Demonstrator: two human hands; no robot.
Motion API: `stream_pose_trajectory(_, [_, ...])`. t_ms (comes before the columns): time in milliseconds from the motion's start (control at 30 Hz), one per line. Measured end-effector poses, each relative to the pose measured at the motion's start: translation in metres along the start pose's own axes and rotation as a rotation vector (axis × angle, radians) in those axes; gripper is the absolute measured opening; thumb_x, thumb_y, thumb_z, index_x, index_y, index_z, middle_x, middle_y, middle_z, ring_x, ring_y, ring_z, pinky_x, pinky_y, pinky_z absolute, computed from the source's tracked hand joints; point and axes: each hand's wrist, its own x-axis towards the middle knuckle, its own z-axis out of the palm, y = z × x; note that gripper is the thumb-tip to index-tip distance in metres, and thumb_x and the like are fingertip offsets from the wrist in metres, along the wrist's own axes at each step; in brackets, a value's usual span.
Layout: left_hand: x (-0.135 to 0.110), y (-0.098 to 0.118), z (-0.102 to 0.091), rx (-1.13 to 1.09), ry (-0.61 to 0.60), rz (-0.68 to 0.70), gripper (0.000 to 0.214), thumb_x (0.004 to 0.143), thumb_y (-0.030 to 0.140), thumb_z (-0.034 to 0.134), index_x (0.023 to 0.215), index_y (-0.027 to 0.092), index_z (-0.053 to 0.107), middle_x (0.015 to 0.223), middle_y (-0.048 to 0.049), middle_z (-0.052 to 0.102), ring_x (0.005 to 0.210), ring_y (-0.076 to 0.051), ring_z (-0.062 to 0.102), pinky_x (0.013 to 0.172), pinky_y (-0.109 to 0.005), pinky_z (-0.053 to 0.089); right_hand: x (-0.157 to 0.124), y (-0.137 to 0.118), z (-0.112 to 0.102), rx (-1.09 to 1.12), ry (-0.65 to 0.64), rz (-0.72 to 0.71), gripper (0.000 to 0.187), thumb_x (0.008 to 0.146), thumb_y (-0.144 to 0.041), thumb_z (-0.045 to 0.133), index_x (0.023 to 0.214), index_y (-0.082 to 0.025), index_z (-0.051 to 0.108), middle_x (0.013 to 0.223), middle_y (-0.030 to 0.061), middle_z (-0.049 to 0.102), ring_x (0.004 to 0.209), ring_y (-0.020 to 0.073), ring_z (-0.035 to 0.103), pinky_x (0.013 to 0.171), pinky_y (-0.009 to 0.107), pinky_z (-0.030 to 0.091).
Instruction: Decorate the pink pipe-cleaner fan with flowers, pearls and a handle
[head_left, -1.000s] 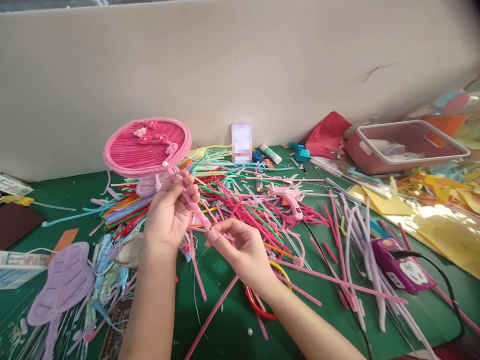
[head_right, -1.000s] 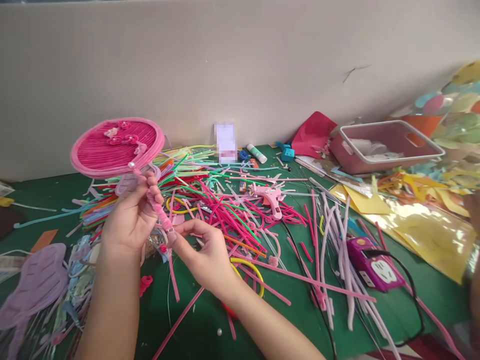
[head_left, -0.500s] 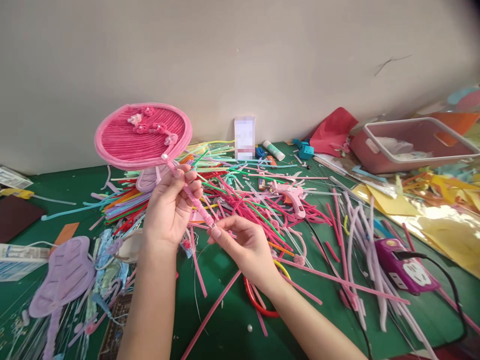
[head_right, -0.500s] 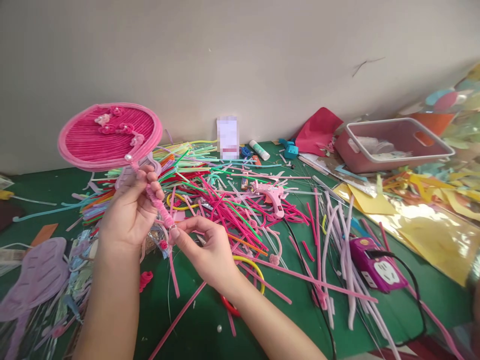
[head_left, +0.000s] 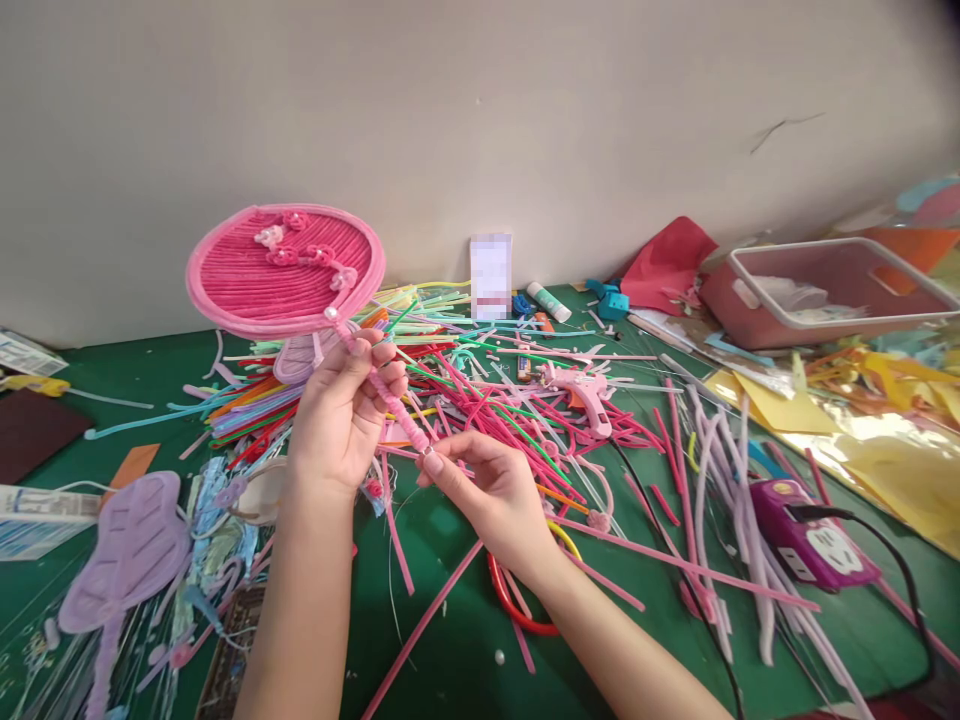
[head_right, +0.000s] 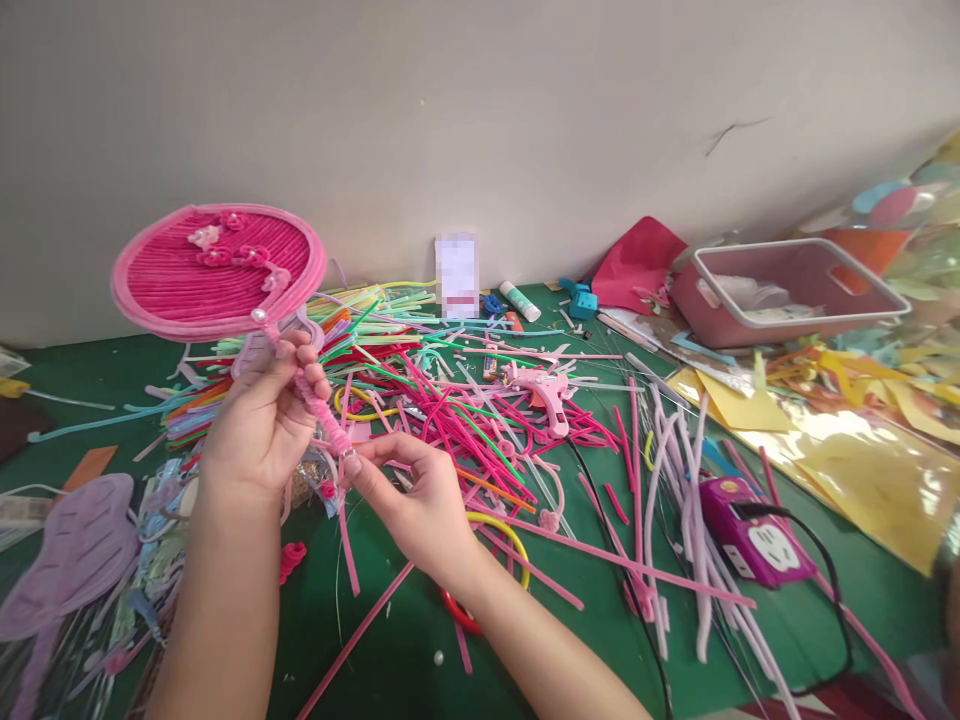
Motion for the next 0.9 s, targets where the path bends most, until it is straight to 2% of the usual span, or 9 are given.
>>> stream_pose_trajectory(300, [0.0004,-0.0005,0.0002,0.013,-0.004,0.004,0.034,0.097,0.005,0.044,0.078,0.013,0.071,0.067,-0.0007,0.070,0.052,-0.006,0.066,0.054,-0.013,0.056,0.0005,0.0010,0.0007,0.000,-0.001,-0.006,0.022,0.086,-0.043,0.070,0.082,-0.021,0.069,0.077,0.0019,0.073,0.076,0.0160,0.068,0.079,0.032,0.054])
stream_pose_trajectory(500, [0.0007,-0.0005,-0.0002,0.020,-0.004,0.005,0.023,0.093,0.005,0.055,0.078,0.013,0.071,0.067,-0.0002,0.070,0.051,-0.006,0.065,0.053,-0.012,0.056,0.0014,0.0000,0.0003,-0.007,-0.002,-0.003,0.024,0.085,-0.044,0.070,0.082,-0.020,0.070,0.077,0.0026,0.074,0.075,0.0170,0.068,0.078,0.033,0.054])
stream_pose_trajectory(733, [0.0005,-0.0002,-0.0003,0.017,-0.001,0.000,0.033,0.097,0.004,0.045,0.079,0.013,0.071,0.067,-0.0002,0.070,0.051,-0.006,0.066,0.053,-0.012,0.056,0.0019,-0.0006,0.0006,0.001,-0.008,0.005,0.021,0.086,-0.042,0.070,0.081,-0.021,0.069,0.077,0.0016,0.073,0.076,0.0158,0.067,0.079,0.031,0.053])
stream_pose_trajectory(900, [0.0005,-0.0007,-0.0011,0.018,-0.009,-0.005,0.029,0.095,0.004,0.049,0.080,0.013,0.071,0.068,-0.0001,0.071,0.054,-0.006,0.067,0.054,-0.012,0.057,0.0011,0.0001,0.0005,-0.008,-0.005,0.013,0.024,0.086,-0.044,0.070,0.081,-0.021,0.069,0.076,0.0017,0.073,0.076,0.0165,0.068,0.078,0.031,0.053])
